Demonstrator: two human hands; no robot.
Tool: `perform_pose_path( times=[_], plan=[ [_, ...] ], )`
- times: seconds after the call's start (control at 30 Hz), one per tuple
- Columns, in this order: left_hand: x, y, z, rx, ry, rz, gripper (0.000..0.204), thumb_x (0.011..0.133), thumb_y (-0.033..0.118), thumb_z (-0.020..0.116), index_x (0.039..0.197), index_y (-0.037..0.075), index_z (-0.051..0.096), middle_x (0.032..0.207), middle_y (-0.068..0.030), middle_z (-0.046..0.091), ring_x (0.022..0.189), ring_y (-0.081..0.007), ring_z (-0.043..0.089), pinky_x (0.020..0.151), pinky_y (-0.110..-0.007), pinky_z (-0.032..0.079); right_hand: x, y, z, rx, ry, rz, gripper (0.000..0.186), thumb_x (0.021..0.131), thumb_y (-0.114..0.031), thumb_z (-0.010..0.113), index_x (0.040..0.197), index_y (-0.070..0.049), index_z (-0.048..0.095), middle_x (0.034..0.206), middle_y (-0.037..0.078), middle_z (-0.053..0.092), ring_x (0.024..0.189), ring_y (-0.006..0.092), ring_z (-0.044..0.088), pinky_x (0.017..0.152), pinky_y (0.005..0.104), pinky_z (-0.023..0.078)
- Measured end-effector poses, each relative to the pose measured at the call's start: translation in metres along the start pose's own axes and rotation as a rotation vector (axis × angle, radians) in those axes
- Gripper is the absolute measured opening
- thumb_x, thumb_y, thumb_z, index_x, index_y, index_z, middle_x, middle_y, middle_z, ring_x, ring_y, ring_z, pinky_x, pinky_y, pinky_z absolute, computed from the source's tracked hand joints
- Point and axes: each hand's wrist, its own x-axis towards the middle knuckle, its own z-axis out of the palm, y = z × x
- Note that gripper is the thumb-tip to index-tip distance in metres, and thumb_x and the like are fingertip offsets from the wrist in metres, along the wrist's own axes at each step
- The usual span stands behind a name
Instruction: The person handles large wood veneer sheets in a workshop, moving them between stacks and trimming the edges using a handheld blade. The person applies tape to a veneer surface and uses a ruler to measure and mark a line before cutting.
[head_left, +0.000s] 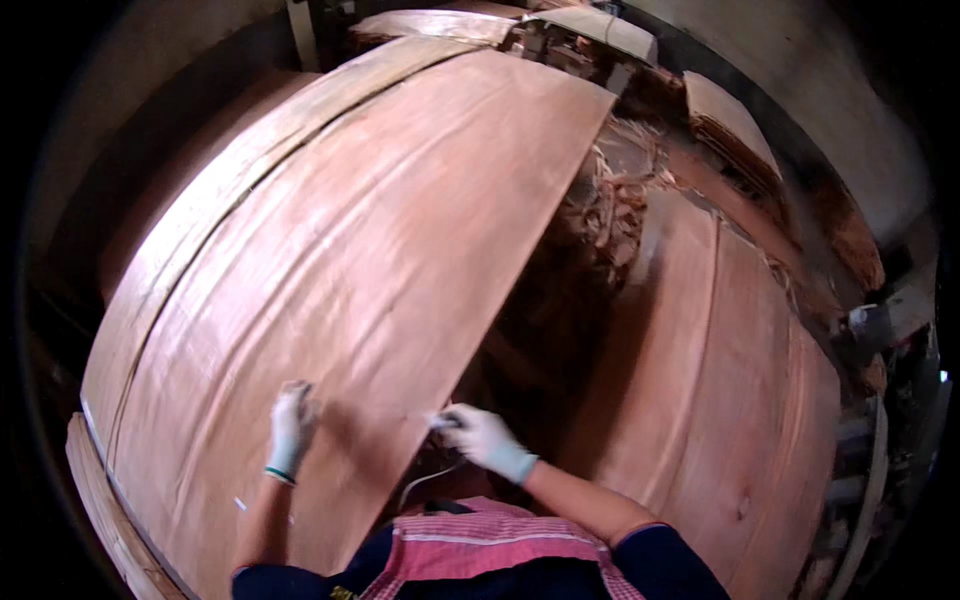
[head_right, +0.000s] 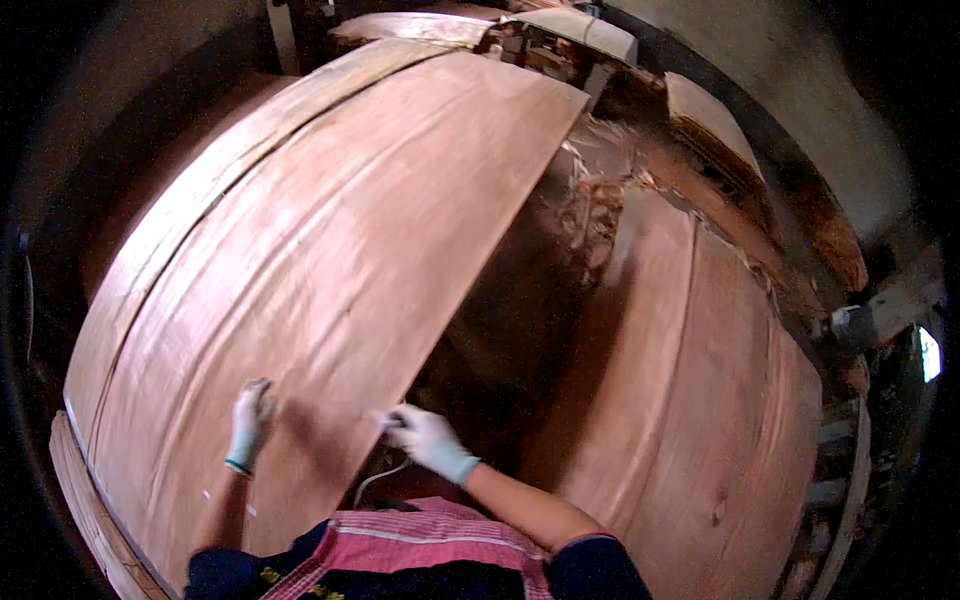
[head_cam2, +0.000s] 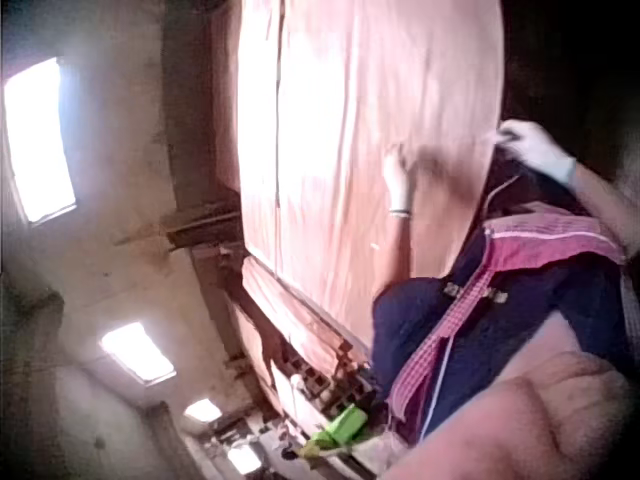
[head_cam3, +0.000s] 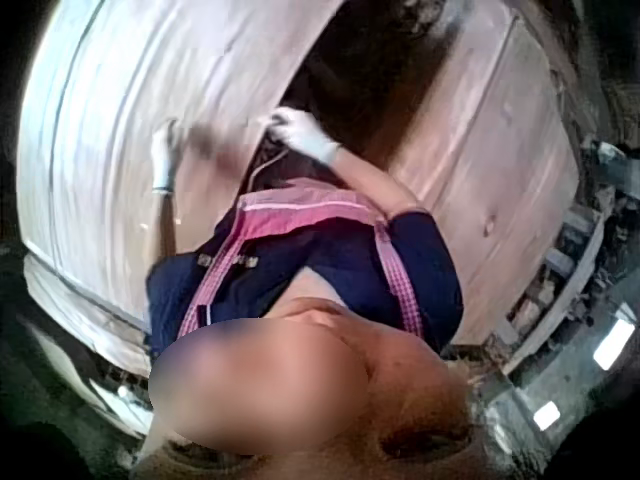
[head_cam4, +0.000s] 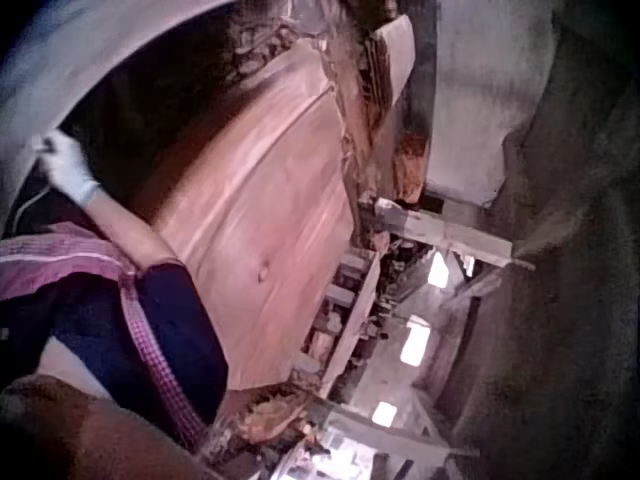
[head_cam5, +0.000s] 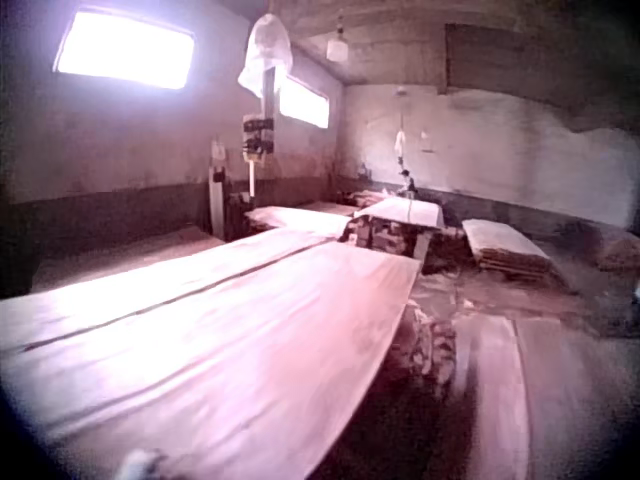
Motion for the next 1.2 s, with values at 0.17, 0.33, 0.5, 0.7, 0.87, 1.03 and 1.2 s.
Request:
perform_pose_path(
  times=[0.17,0.33,0.5,0.7,0.87,1.03,1.2],
  plan=[
    [0.101,0.206,0.079,-0.855,-0.935,0.042,0.052,0.097,0.034,0.055,0.136,0.001,0.048,0.135,-0.0127,0.053,0.126,-0.0207,0.046,0.107,-0.033,0.035,0.0,-0.057,-0.168,0.055,0.357,0.027,0.023,0.091,-0.001,0.059,0.114,-0.002,0.059,0.085,0.003,0.061,0.072,0.0075,0.057,0.062,0.0221,0.046],
    [0.197,0.371,0.158,-1.662,-1.142,0.102,0.056,0.096,0.035,0.056,0.136,-0.001,0.042,0.083,0.004,0.044,0.072,-0.0069,0.041,0.065,-0.022,0.037,0.016,-0.094,-0.28,0.272,0.45,0.024,0.024,0.09,0.004,0.056,0.114,-0.001,0.059,0.085,0.002,0.061,0.067,0.0064,0.055,0.054,0.0173,0.04],
    [0.318,0.465,0.217,-1.579,-0.892,0.045,0.022,0.096,0.021,0.057,0.11,0.004,0.058,0.092,0.0002,0.058,0.082,-0.0078,0.053,0.074,-0.023,0.044,0.056,-0.078,-0.399,0.14,0.533,-0.05,0.025,0.092,-0.008,0.061,0.115,-0.001,0.057,0.085,0.001,0.061,0.065,0.0056,0.054,0.051,0.0171,0.038],
    [0.448,0.542,0.311,-1.481,-0.69,0.045,0.014,0.096,0.017,0.059,0.096,0.004,0.059,0.09,-0.002,0.06,0.081,-0.0108,0.057,0.072,-0.023,0.047,0.14,-0.049,-0.563,0.161,0.53,-0.125,0.017,0.091,-0.01,0.064,0.104,-0.001,0.057,0.081,0.0,0.061,0.067,0.0055,0.055,0.055,0.019,0.041],
    [0.559,0.59,0.336,-1.287,-0.351,-0.197,0.02,0.097,0.022,0.057,0.101,0.003,0.063,0.09,-0.0049,0.065,0.082,-0.0123,0.06,0.072,-0.026,0.05,0.211,-0.077,-0.711,-0.168,0.461,-0.076,0.006,0.088,0.001,0.061,0.094,0.0,0.06,0.077,0.004,0.064,0.07,0.0096,0.059,0.06,0.025,0.047],
    [0.686,0.58,0.338,-1.328,0.028,-0.054,0.014,0.095,0.018,0.059,0.1,0.005,0.064,0.087,-0.0023,0.066,0.079,-0.0127,0.06,0.072,-0.026,0.048,0.337,-0.121,-0.805,-0.525,0.343,-0.257,0.022,0.09,-0.023,0.064,0.097,-0.002,0.059,0.077,0.016,0.063,0.07,0.0306,0.065,0.062,0.0379,0.049],
    [0.805,0.526,0.408,-1.077,0.212,-0.081,0.011,0.092,0.013,0.063,0.091,0.002,0.066,0.086,-0.0012,0.065,0.079,-0.0087,0.057,0.071,-0.026,0.046,0.498,-0.088,-0.852,-0.641,0.247,-0.203,0.012,0.088,-0.011,0.064,0.088,-0.002,0.058,0.066,0.005,0.058,0.058,0.0114,0.052,0.054,0.0287,0.042]
  ],
)
